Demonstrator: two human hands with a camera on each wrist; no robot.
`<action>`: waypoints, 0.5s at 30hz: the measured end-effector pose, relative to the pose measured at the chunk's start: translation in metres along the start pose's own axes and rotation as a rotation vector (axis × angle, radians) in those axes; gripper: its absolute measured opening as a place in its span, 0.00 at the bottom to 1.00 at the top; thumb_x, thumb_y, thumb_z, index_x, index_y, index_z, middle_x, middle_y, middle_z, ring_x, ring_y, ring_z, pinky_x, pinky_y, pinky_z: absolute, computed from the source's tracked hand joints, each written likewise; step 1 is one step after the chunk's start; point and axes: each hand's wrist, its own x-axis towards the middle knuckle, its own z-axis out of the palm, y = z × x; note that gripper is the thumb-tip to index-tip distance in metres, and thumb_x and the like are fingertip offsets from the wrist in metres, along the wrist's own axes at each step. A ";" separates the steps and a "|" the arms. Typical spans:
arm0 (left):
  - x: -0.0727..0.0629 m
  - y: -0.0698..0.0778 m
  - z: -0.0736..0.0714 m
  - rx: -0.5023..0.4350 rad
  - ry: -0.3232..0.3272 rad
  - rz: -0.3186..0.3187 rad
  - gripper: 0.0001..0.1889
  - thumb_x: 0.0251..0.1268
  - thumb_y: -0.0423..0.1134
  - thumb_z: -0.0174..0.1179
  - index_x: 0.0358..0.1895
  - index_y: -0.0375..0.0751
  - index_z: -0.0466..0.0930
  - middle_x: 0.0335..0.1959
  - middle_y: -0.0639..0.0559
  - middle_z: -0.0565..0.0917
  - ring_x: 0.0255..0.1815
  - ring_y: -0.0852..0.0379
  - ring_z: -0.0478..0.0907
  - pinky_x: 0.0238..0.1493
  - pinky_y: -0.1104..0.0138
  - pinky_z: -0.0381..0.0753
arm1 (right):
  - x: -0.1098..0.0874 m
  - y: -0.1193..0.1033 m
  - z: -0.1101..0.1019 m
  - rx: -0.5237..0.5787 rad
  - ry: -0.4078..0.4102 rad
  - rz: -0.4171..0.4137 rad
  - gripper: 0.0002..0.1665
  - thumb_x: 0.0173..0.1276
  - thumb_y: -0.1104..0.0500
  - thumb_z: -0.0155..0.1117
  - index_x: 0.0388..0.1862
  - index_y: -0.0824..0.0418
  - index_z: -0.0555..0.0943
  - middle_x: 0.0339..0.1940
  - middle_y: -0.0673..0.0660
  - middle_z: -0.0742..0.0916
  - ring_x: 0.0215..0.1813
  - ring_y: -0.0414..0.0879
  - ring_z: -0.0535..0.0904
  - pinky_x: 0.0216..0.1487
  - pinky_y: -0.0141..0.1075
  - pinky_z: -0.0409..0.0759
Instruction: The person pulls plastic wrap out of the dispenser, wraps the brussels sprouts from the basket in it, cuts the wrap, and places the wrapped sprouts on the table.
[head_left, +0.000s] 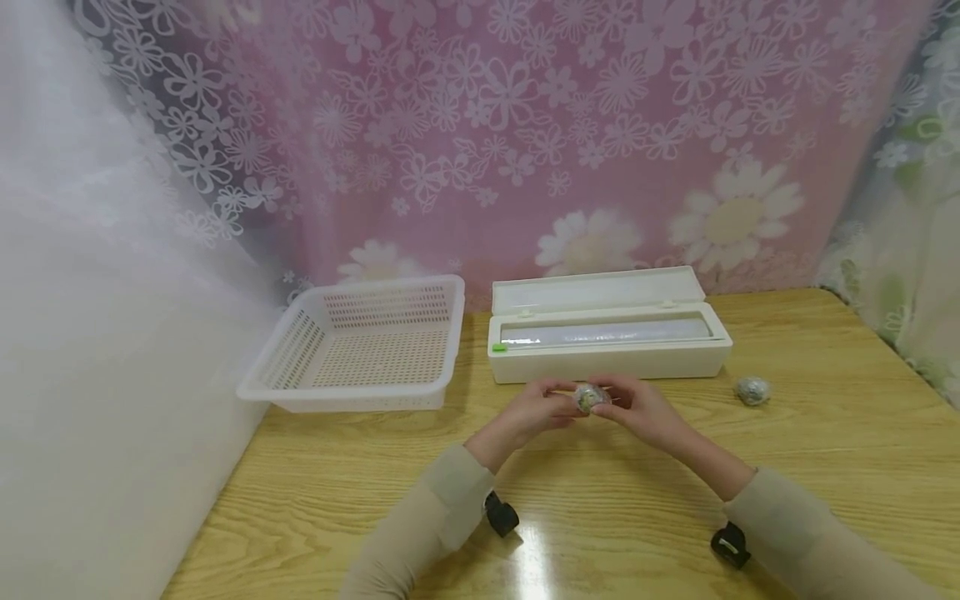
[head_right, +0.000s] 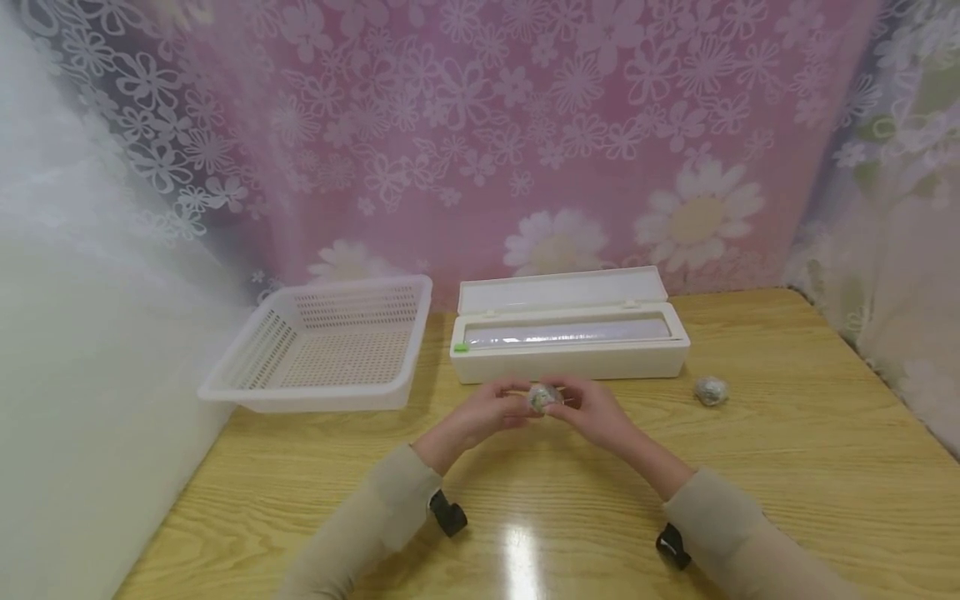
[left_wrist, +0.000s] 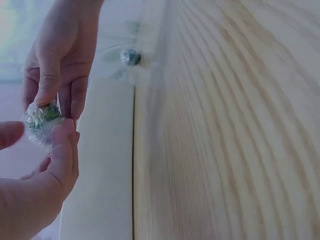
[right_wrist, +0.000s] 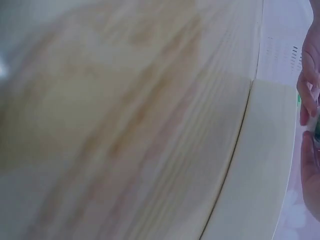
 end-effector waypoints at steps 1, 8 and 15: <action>0.001 0.000 0.001 -0.031 0.013 0.000 0.17 0.63 0.33 0.52 0.53 0.27 0.68 0.41 0.41 0.79 0.42 0.51 0.77 0.48 0.57 0.72 | 0.000 0.001 0.000 -0.029 0.019 -0.020 0.21 0.59 0.65 0.60 0.51 0.71 0.72 0.44 0.65 0.79 0.44 0.56 0.77 0.37 0.35 0.78; 0.004 0.000 0.007 -0.075 0.114 0.018 0.16 0.63 0.35 0.52 0.49 0.25 0.72 0.41 0.44 0.78 0.36 0.60 0.75 0.41 0.64 0.75 | 0.002 -0.001 -0.001 -0.164 0.061 -0.183 0.24 0.51 0.67 0.66 0.49 0.70 0.74 0.46 0.64 0.78 0.43 0.54 0.76 0.35 0.38 0.79; 0.005 0.001 0.012 -0.034 0.063 0.035 0.17 0.66 0.35 0.47 0.52 0.26 0.71 0.45 0.41 0.77 0.41 0.55 0.76 0.45 0.57 0.74 | 0.003 -0.002 -0.003 -0.221 0.032 -0.264 0.27 0.51 0.68 0.65 0.51 0.75 0.72 0.47 0.67 0.79 0.45 0.58 0.76 0.37 0.44 0.78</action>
